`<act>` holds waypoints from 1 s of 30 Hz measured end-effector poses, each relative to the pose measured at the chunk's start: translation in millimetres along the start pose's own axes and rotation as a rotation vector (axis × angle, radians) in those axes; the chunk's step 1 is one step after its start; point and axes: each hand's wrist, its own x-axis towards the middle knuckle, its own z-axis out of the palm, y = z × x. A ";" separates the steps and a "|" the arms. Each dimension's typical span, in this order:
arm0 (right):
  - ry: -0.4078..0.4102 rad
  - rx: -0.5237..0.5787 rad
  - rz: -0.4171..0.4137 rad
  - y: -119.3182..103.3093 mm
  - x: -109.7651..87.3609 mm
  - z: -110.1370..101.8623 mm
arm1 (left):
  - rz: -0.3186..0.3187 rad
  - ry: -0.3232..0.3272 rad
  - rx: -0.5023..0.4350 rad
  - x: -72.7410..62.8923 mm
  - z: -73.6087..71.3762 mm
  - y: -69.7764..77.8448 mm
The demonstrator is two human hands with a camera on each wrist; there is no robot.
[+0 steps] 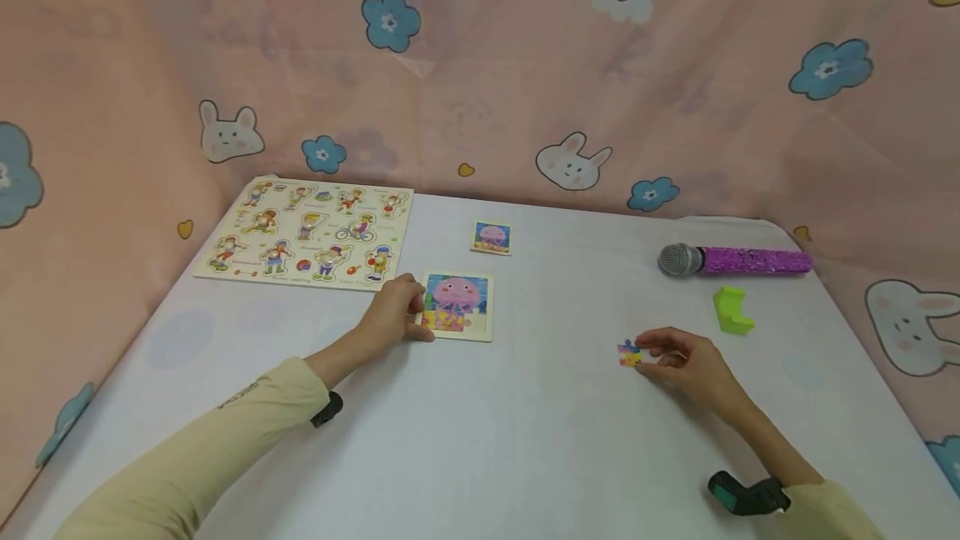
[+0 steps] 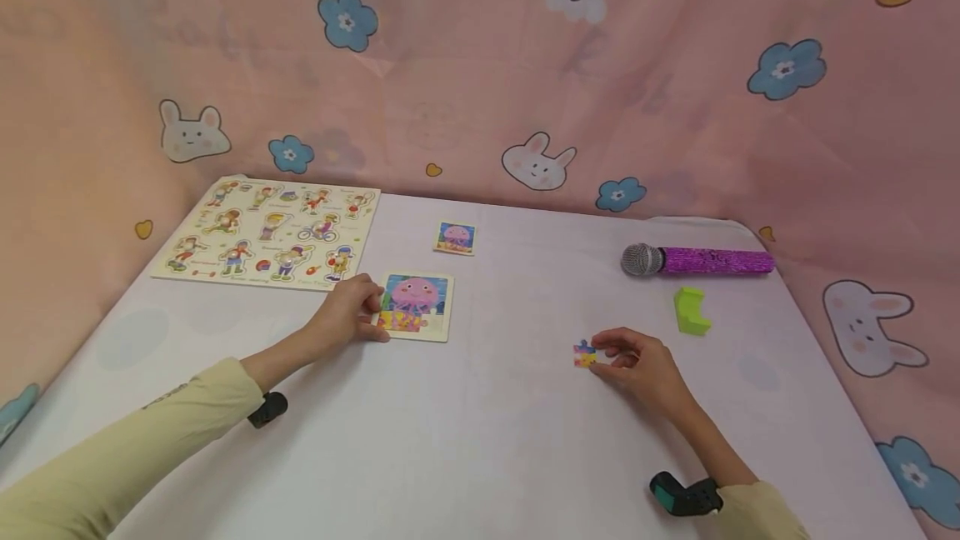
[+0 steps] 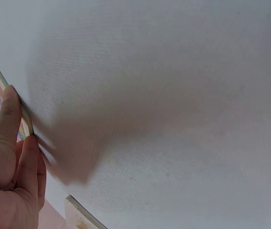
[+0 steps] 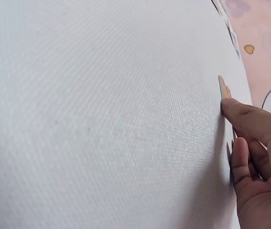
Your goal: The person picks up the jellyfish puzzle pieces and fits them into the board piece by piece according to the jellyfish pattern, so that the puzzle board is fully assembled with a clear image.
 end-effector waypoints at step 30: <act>-0.062 0.461 0.015 -19.7 22.6 25.1 | -0.003 -0.003 -0.025 0.1 -0.5 0.0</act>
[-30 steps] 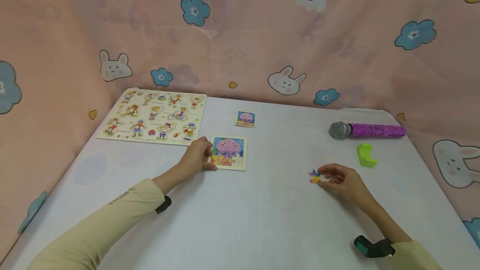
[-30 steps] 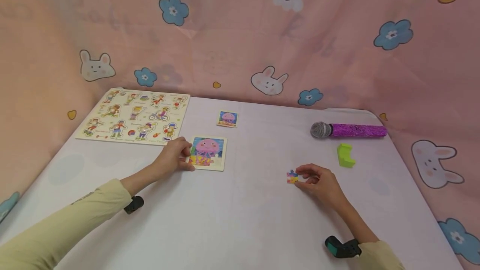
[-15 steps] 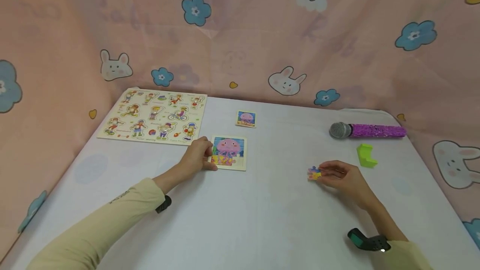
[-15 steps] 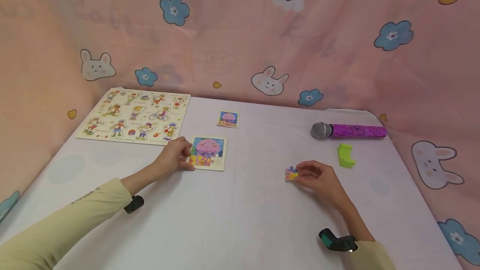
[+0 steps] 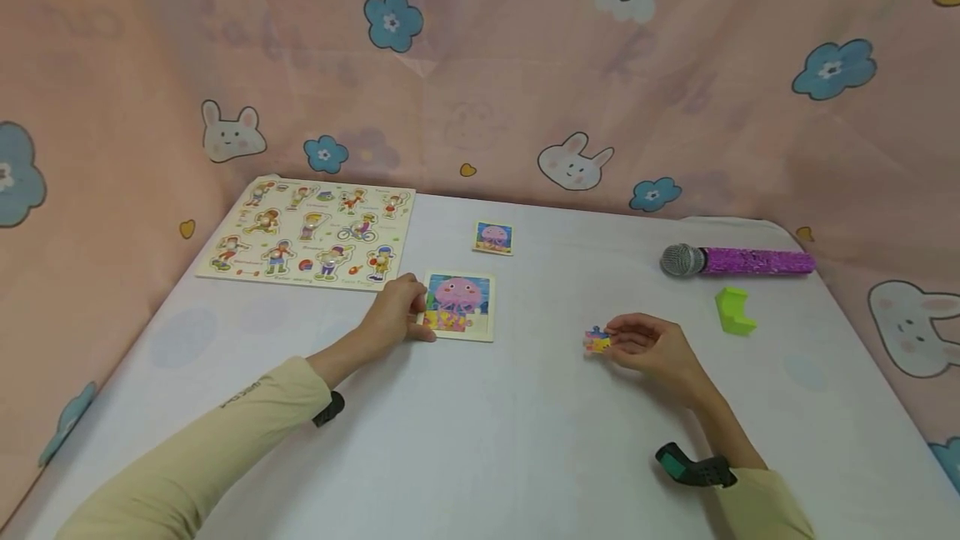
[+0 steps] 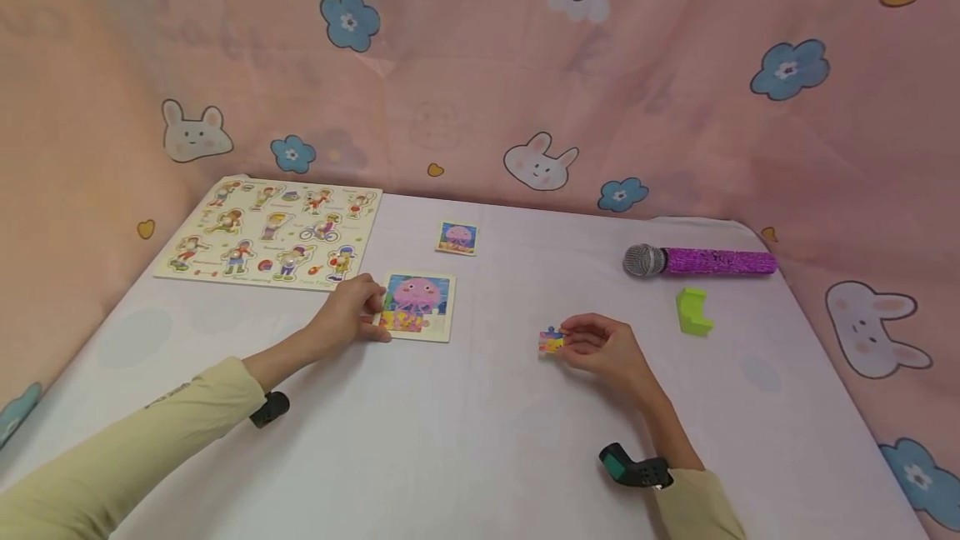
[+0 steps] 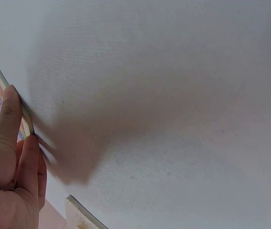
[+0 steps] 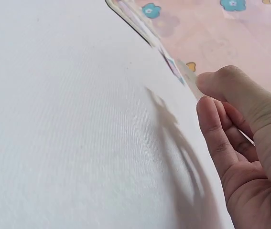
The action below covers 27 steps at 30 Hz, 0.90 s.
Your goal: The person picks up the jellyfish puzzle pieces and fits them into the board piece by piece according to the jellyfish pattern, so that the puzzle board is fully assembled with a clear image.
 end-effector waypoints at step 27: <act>-0.037 0.097 -0.061 -16.5 48.4 77.0 | -0.041 -0.003 0.007 1.0 2.0 2.5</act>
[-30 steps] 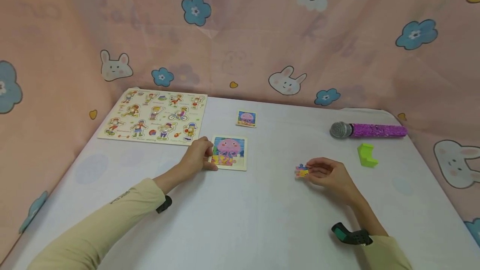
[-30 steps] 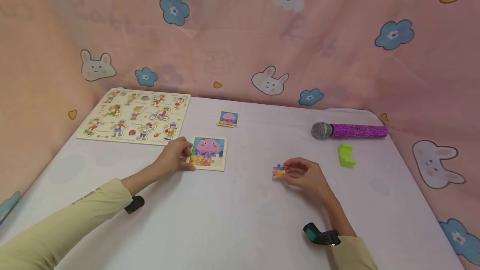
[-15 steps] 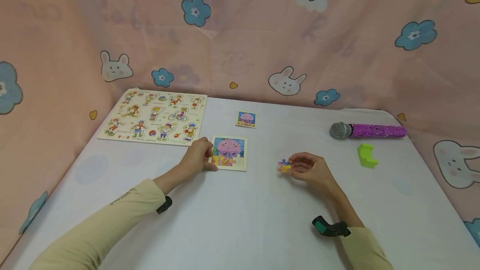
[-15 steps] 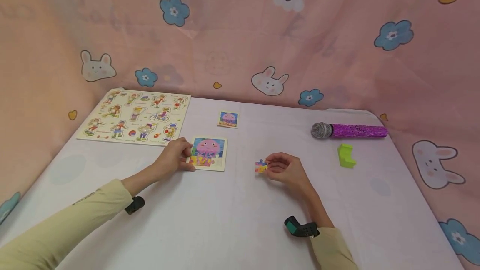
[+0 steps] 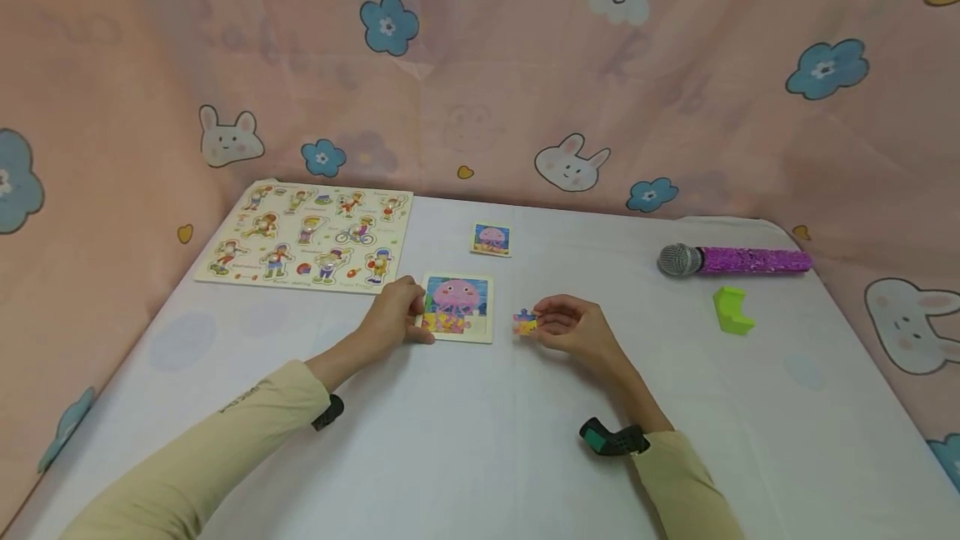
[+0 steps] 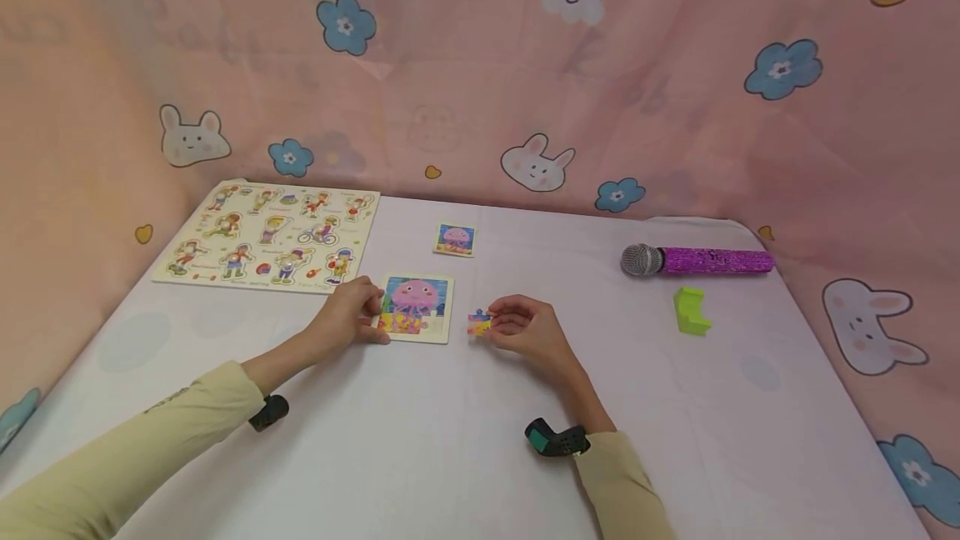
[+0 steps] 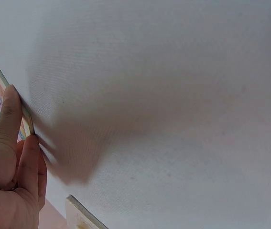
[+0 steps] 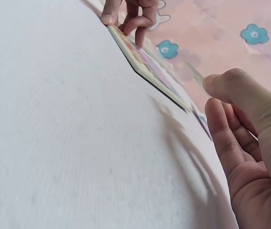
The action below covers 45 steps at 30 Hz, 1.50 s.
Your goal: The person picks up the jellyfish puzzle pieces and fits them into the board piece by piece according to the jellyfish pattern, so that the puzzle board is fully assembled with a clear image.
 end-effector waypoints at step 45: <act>-0.014 -0.242 -0.082 -48.6 12.5 66.6 | 0.046 0.019 0.039 -0.3 -0.8 -3.2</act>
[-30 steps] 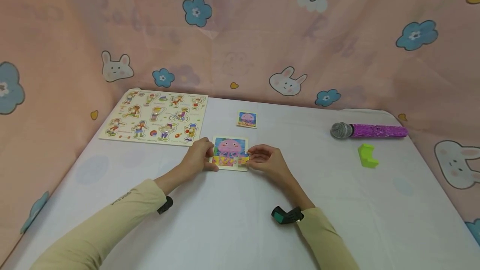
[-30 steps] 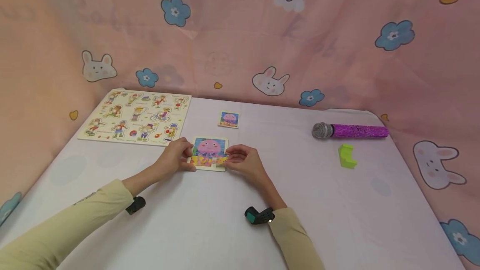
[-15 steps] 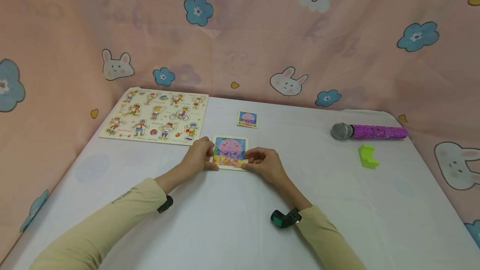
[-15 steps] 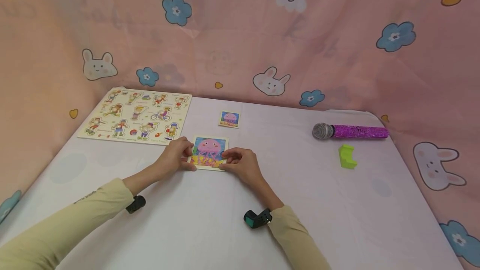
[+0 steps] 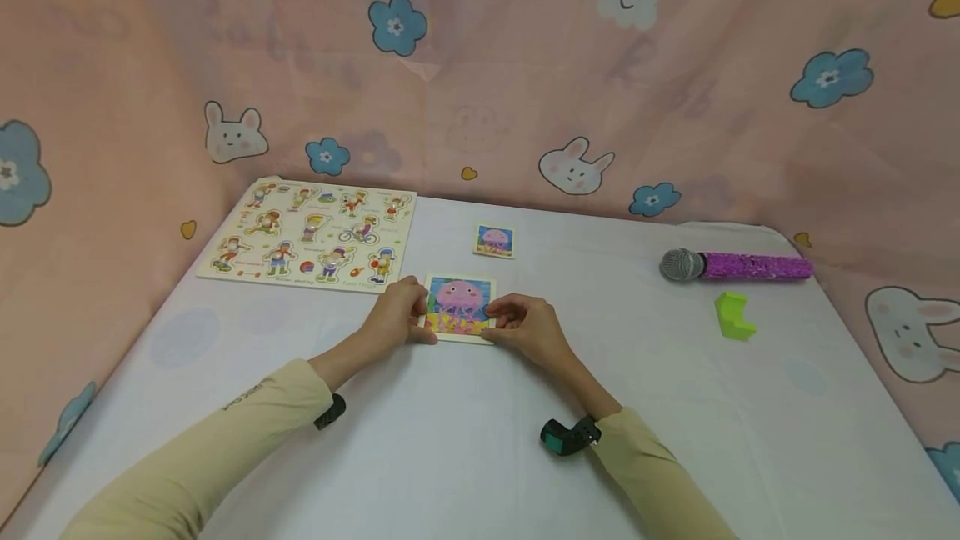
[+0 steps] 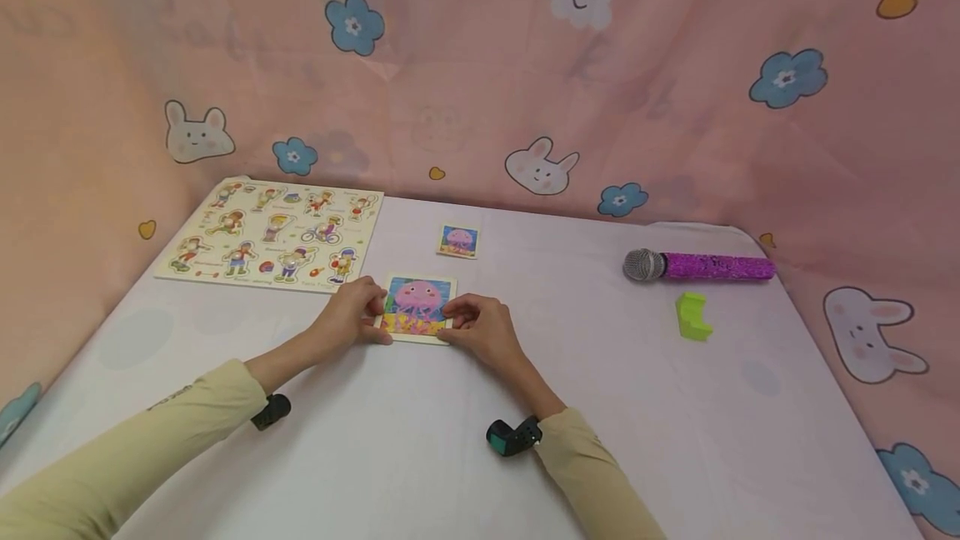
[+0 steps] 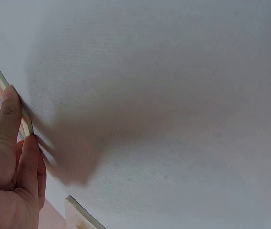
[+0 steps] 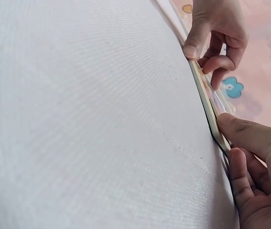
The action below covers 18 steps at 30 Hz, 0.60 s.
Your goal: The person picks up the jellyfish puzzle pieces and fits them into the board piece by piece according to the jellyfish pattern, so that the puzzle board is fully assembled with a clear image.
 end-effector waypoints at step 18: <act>0.003 -0.045 -0.020 35.6 13.3 5.8 | 0.017 0.006 0.011 -0.1 0.1 -1.7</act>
